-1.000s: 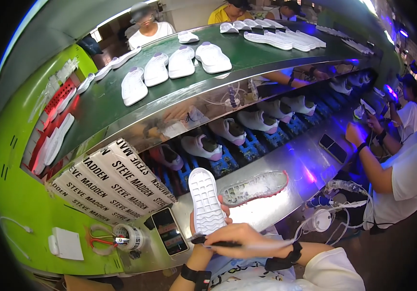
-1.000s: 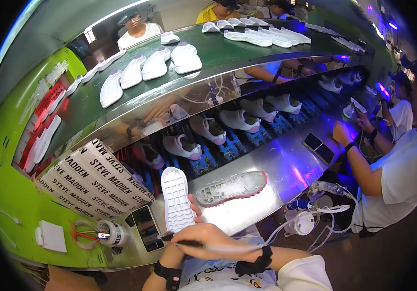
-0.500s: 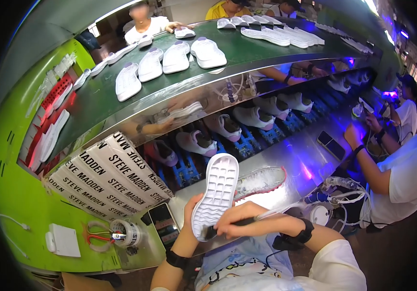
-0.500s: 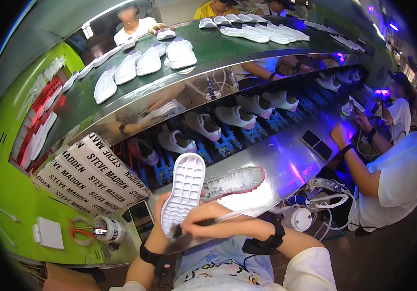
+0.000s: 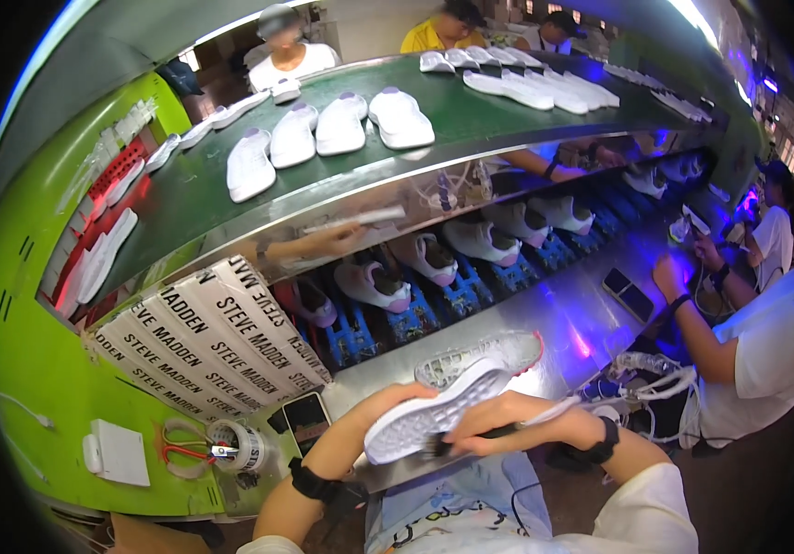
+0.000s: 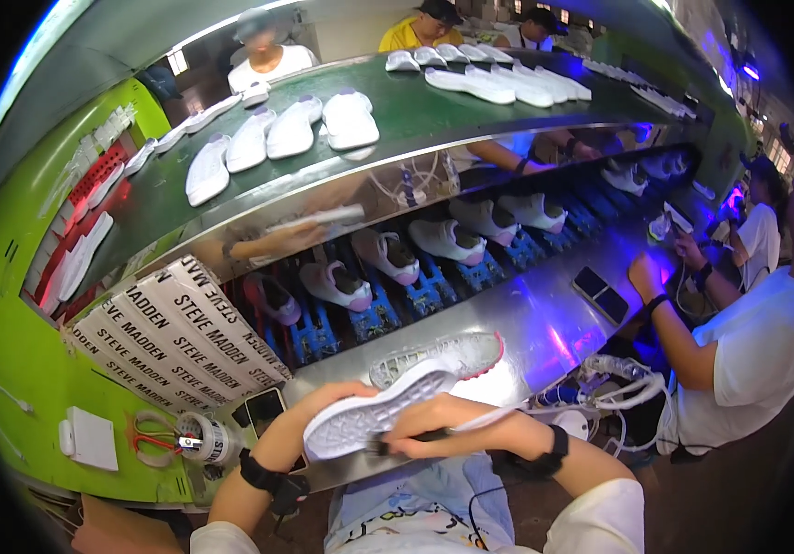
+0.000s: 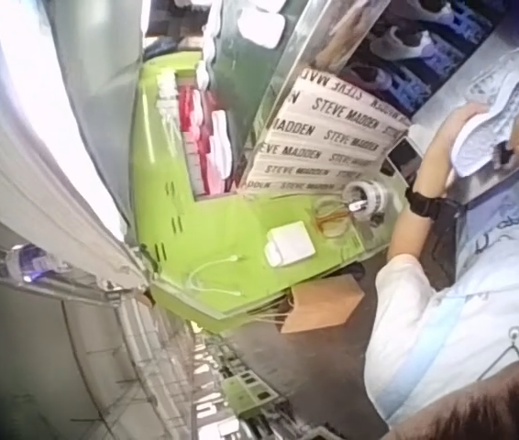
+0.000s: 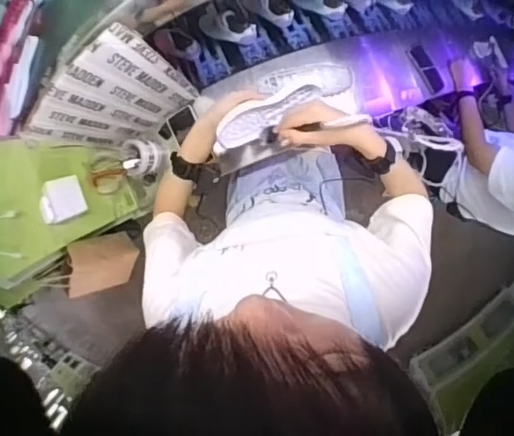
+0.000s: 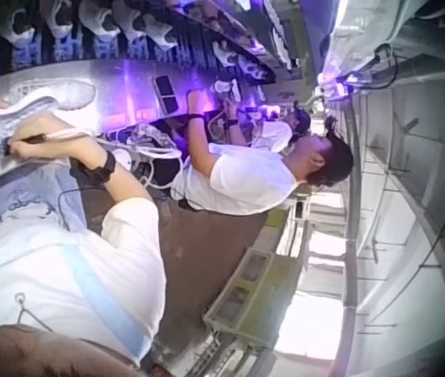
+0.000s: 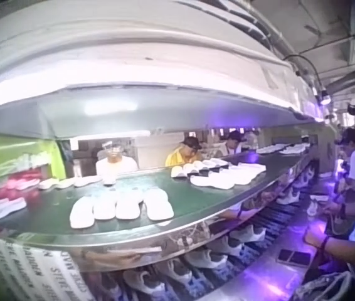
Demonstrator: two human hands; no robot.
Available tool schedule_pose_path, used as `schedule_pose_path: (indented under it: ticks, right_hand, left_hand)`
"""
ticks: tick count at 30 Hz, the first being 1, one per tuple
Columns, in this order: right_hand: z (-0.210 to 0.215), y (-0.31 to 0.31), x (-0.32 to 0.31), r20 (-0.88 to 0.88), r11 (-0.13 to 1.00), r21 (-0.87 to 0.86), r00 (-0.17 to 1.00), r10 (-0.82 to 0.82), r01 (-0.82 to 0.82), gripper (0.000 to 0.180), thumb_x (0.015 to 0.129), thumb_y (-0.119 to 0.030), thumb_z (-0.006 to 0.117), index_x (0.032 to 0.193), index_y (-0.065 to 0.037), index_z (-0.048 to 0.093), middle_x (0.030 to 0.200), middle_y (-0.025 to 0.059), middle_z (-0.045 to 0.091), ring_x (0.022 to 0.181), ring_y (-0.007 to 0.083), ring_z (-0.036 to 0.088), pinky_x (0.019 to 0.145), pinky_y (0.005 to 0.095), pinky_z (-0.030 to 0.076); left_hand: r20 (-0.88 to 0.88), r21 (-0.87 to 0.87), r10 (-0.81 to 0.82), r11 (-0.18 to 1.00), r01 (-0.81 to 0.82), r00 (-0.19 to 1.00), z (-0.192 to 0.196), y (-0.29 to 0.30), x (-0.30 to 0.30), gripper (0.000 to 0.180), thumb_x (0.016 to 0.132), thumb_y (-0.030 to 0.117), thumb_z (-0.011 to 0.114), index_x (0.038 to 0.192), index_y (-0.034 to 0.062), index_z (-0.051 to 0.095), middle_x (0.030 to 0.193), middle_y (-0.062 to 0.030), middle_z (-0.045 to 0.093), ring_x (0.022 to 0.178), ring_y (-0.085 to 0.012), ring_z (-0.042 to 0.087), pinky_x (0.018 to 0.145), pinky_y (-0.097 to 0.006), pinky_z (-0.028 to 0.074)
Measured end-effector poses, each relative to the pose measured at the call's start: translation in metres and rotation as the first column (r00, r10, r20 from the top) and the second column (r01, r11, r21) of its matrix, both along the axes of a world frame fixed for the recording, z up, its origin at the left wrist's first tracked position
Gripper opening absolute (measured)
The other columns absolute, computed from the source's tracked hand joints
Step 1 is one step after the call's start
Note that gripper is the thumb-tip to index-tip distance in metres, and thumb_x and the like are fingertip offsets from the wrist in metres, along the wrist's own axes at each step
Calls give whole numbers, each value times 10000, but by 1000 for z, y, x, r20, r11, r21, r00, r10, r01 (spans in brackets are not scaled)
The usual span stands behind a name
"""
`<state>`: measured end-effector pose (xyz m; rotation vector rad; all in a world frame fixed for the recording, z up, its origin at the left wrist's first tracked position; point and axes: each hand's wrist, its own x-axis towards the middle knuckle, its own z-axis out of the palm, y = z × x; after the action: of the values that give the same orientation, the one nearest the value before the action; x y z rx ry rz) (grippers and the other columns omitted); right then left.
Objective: Applying adhesive or cleaner to shoe outsoles at a manufacturing station.
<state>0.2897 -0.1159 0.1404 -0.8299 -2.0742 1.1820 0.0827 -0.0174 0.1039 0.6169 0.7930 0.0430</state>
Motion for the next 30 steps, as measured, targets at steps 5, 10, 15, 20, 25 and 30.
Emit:
schedule_pose_path:
  ticks: [5, 10, 15, 20, 25, 30]
  right_hand:
    - [30, -4, 1, -148, 929, 31, 921, -361, 369, 142, 877, -19, 526, 885, 27, 660, 883, 105, 670, 778, 149, 636, 719, 276, 498]
    - [31, -13, 2, -624, 932, -94, 708, -329, 351, 139, 864, -28, 508, 857, 31, 634, 952, 192, 645, 730, 254, 662, 698, 353, 532]
    - [29, -9, -10, -563, 904, -186, 712, -420, 386, 257, 783, 131, 568, 1016, 26, 541, 1291, 240, 410, 915, 271, 641, 747, 333, 553]
    - [32, -15, -40, -669, 911, -276, 618, -412, 308, 224, 765, 128, 595, 971, 43, 575, 1061, 219, 591, 819, 254, 657, 711, 329, 556]
    - [-2, -25, 3, -663, 736, -441, 366, -653, 514, 226, 681, 20, 594, 901, 10, 541, 921, 239, 627, 574, 216, 581, 556, 309, 482]
    - [-5, -40, -20, -675, 826, -541, 503, -540, 160, 216, 678, 46, 667, 879, 38, 590, 887, 232, 634, 635, 234, 621, 603, 316, 522]
  left_hand:
    - [338, -10, 184, 981, -191, 923, 9, -5, -24, 383, 869, 274, 519, 1078, -42, 572, 921, -155, 659, 758, -222, 659, 702, -310, 541]
    - [729, -487, 619, 769, -414, 291, 109, 49, -83, 523, 903, 276, 476, 1306, -41, 374, 1193, -250, 530, 905, -334, 629, 781, -392, 537]
    - [272, 947, 686, -68, -313, 675, 180, 151, -68, 549, 866, 407, 545, 1166, -47, 481, 1176, -233, 542, 903, -324, 613, 748, -400, 511]
    - [-372, 849, 818, 108, 517, 439, 179, 264, -159, 440, 760, 277, 655, 1057, -35, 564, 868, -201, 614, 750, -252, 624, 602, -328, 497]
    - [355, 899, 619, -21, -437, 701, 166, 143, -104, 429, 799, 118, 570, 1181, -26, 437, 1098, -135, 564, 794, -200, 608, 704, -322, 490]
    - [506, 334, 410, 718, -611, 759, 14, 5, -89, 629, 744, 195, 588, 1279, -77, 397, 1151, -199, 570, 1045, -278, 570, 900, -376, 464]
